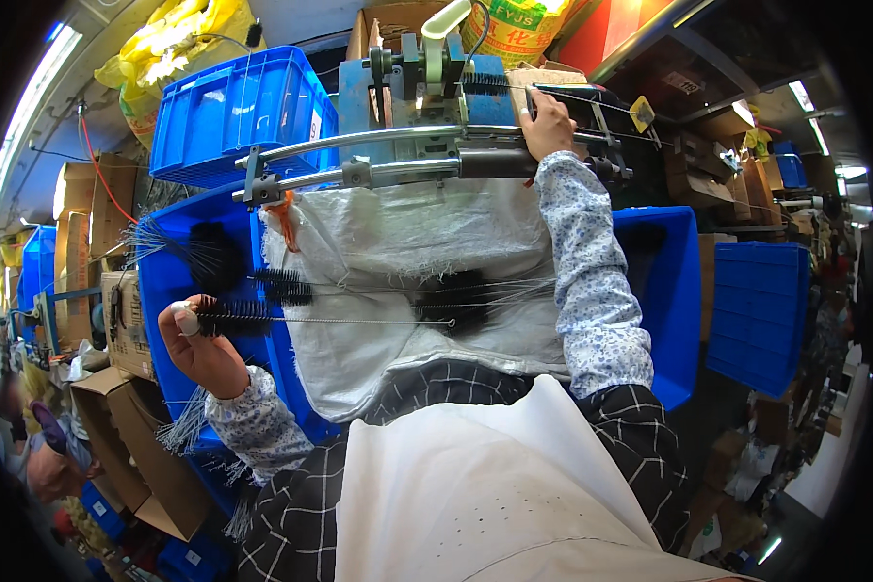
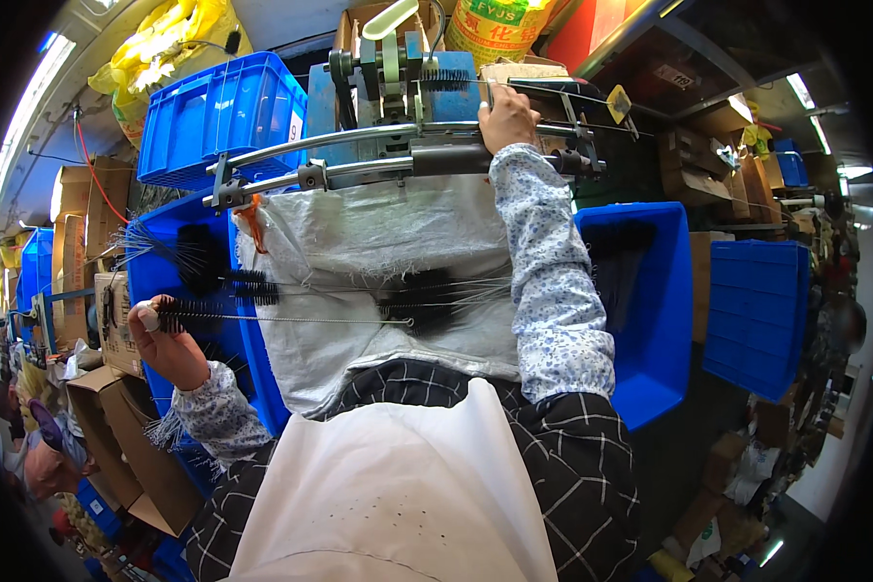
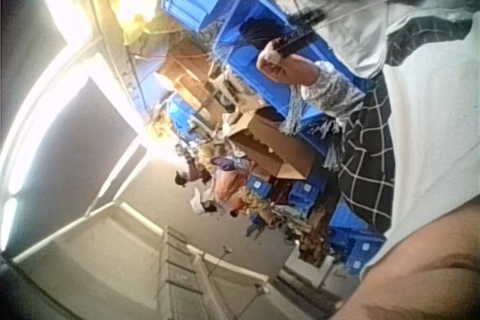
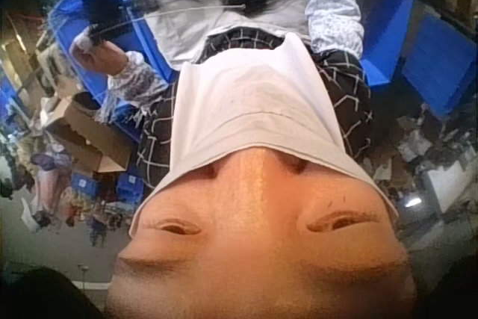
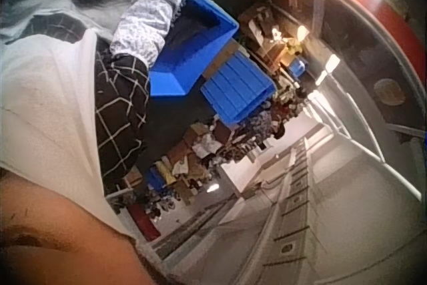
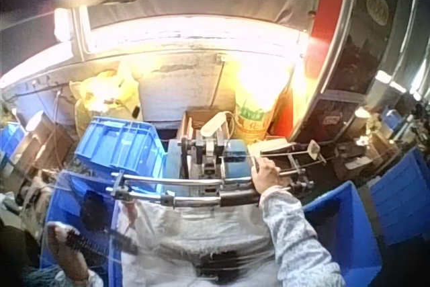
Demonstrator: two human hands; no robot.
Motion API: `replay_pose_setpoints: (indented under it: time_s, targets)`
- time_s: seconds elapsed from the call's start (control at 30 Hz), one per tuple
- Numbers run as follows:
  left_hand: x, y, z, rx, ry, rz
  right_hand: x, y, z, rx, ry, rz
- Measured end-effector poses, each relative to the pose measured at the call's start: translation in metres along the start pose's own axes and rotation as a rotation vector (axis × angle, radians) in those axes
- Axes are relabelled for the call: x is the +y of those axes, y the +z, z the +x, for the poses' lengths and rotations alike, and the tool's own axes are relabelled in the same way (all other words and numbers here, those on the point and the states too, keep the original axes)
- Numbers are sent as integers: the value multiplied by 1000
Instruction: The recorder uses a machine to assemble and trim round black brushes, then uses a blow dryer to finish them.
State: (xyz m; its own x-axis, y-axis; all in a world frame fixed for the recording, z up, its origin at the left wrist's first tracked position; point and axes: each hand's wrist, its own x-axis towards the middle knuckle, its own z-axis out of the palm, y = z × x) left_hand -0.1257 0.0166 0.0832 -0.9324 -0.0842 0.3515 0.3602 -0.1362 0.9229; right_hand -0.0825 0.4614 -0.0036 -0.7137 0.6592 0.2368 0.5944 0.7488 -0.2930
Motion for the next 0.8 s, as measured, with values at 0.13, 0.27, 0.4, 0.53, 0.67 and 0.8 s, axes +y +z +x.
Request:
replay_pose_setpoints:
  time_s: [0.13,0.27,0.4,0.53,0.67,0.8]
  targets:
    - [0,5,1,-13,7,-40,-17,9,-3,56,-52,9]
    - [2,-8,1,-78,-23,-110,-34,11,-5,35,-31,27]
    - [5,-15,3,-48,-28,-87,-42,14,-7,25,-27,35]
    - [4,-14,4,46,9,-59,-46,16,-7,23,-35,28]
    - [3,-18,3,-31,-12,-124,-50,18,-8,35,-41,23]
    - [3,-17,1,-18,-33,-125,-59,22,-8,27,-24,19]
